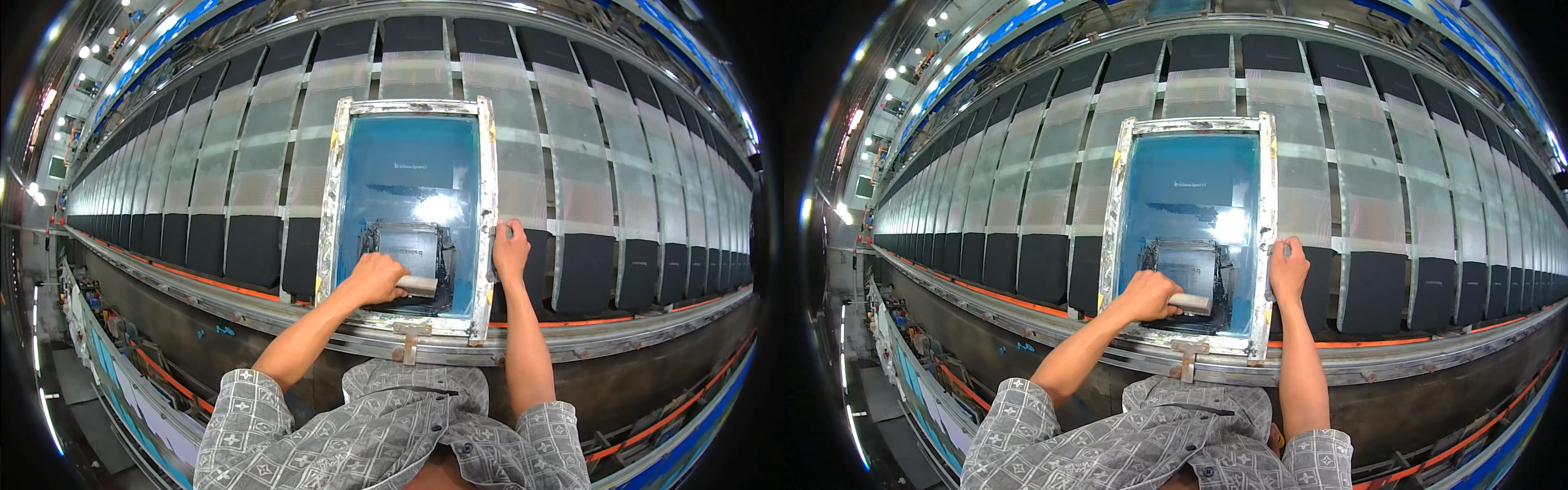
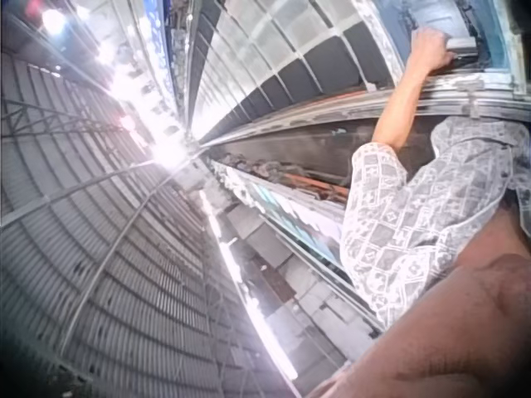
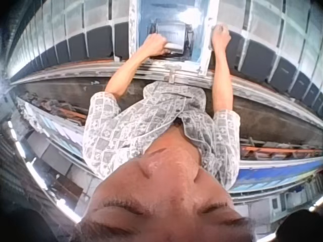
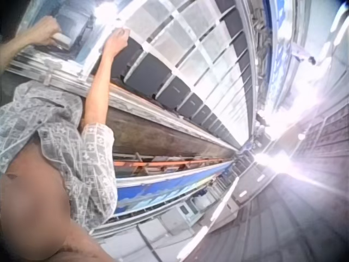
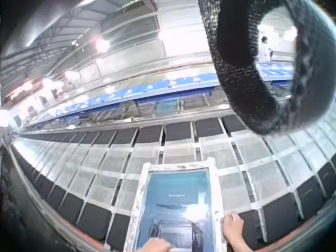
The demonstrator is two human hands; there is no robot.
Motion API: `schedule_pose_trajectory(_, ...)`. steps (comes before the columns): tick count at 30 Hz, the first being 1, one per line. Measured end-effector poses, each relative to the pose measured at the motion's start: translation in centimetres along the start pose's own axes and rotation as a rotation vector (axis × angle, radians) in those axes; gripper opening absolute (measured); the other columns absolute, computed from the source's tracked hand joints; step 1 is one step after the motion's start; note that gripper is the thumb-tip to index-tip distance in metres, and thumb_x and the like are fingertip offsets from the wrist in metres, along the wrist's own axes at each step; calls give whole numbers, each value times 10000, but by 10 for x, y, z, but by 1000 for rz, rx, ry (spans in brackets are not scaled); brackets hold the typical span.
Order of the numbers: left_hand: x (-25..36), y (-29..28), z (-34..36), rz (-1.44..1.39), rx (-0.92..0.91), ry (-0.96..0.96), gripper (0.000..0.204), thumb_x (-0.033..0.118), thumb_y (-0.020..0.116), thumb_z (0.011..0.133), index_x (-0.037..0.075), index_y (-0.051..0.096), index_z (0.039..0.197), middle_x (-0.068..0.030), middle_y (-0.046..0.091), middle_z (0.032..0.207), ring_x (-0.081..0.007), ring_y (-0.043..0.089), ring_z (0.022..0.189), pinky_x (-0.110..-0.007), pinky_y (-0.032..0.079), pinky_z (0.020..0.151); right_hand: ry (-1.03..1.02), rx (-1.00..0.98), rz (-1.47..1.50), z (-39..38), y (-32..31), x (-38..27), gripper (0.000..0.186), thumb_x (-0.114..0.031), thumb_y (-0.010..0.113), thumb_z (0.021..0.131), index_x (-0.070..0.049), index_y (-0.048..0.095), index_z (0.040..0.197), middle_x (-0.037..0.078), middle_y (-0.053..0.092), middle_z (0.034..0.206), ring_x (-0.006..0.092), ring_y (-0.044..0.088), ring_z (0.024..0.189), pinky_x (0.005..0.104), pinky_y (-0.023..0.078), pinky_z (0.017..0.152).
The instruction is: The person repeatedly rolls a squeegee across a screen printing frame to spread ink evenly. The person holds the frame with one hand and uses the squeegee with the other, working over a conveyor belt in a factory setting.
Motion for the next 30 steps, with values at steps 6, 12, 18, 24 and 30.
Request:
schedule_pose_trajectory(6,-21,-51,67,74,127,-35,315,366,806,690,164,742,923,-148,691,791,-361,667,800,-467,527,704,-25,15,-28,1,-8,3,282,-304,586,895,-24,582,924,255,617,708,439,631,714,443,467,642)
schedule_pose_trajectory(12,-39,-49,81,54,111,-50,326,359,808,687,171,742,945,-144,693,803,-363,663,800,-463,522,720,-40,20,-35,-1,-7,1,278,-297,588,889,-20,587,921,245,621,706,411,638,696,429,469,641)
schedule_pose_trajectory(18,5,4,0,14,19,-60,293,331,811,682,188,748,930,-123,693,770,-330,672,767,-436,529,699,-10,1,-16,-1,-6,-3,282,-300,596,881,-21,591,923,244,625,720,402,639,698,427,472,656)
schedule_pose_trajectory(24,-10,-32,24,26,76,-33,299,360,813,674,179,744,902,-130,697,776,-343,670,749,-450,525,702,15,3,-1,3,-8,6,290,-313,607,871,-31,598,938,253,630,739,415,641,734,429,475,673)
schedule_pose_trajectory(30,-31,-45,60,16,152,-167,241,354,787,714,209,736,900,-98,698,802,-337,666,805,-454,520,710,14,-13,65,9,-4,8,265,-300,605,871,-40,618,926,246,652,804,420,642,795,431,477,712)
Point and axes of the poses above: each hand's wrist, its own z-axis towards the middle knuckle, its own y-axis out of the palm, x = y × z, the point moved 2 cm from there along z, towards the middle knuckle
